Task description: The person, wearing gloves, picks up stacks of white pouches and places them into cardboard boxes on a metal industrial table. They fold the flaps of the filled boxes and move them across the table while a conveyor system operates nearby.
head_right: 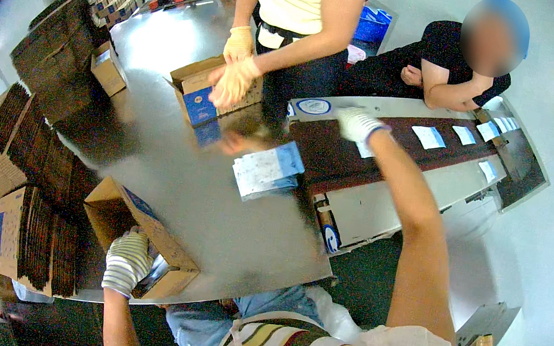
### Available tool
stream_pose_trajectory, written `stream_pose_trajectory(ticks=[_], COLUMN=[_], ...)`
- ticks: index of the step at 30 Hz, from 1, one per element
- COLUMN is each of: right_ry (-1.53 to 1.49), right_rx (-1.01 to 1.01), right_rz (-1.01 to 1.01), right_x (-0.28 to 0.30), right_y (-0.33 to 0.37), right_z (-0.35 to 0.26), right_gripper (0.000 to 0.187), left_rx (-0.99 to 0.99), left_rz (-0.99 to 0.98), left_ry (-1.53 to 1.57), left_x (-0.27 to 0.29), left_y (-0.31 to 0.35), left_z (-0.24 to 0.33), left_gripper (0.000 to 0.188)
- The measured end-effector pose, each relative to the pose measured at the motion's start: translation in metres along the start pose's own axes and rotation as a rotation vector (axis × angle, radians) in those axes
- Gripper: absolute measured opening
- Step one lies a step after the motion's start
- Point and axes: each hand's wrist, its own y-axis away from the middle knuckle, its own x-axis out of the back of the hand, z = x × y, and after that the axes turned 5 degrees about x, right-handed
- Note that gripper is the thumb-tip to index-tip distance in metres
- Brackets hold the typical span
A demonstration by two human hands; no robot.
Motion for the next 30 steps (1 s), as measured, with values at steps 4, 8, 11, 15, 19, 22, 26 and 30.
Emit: stream_pose_trajectory(ticks=[4,8,11,15,19,22,26,30], right_ry=[-0.074,0.016,-0.188,-0.192,-0.193,0.026,-0.054,-0.330], right_rx=[0.036,0.288,0.540,0.422,0.466,0.451,0.557,0.658], right_rz=[-0.266,-0.183,-0.122,-0.310,-0.462,-0.259,-0.086,0.179], right_x=[-0.008,-0.011,0.011,-0.026,-0.042,-0.006,-0.042,-0.038], right_y=[0.019,-0.012,-0.043,-0.075,-0.082,-0.023,0.032,0.010], right_z=[0.040,-0.001,-0.088,-0.139,-0.180,-0.229,-0.257,-0.263], right_gripper=[0.071,0.040,0.040,0.062,0.061,0.083,0.071,0.068], left_rx=[-0.003,0.009,0.066,0.064,0.096,0.052,0.035,0.056], left_rz=[0.007,-0.041,-0.107,-0.139,-0.220,-0.169,-0.145,-0.164], left_ry=[0.016,0.033,-0.017,-0.013,0.026,-0.039,-0.063,0.030], left_x=[-0.003,0.004,0.004,0.009,0.009,-0.003,-0.002,0.019], left_y=[-0.009,-0.009,-0.003,-0.007,-0.009,-0.008,-0.012,-0.007], left_z=[0.004,0.004,-0.003,0.001,0.002,-0.007,-0.001,0.007], left_gripper=[0.039,0.038,0.041,0.040,0.039,0.040,0.042,0.040])
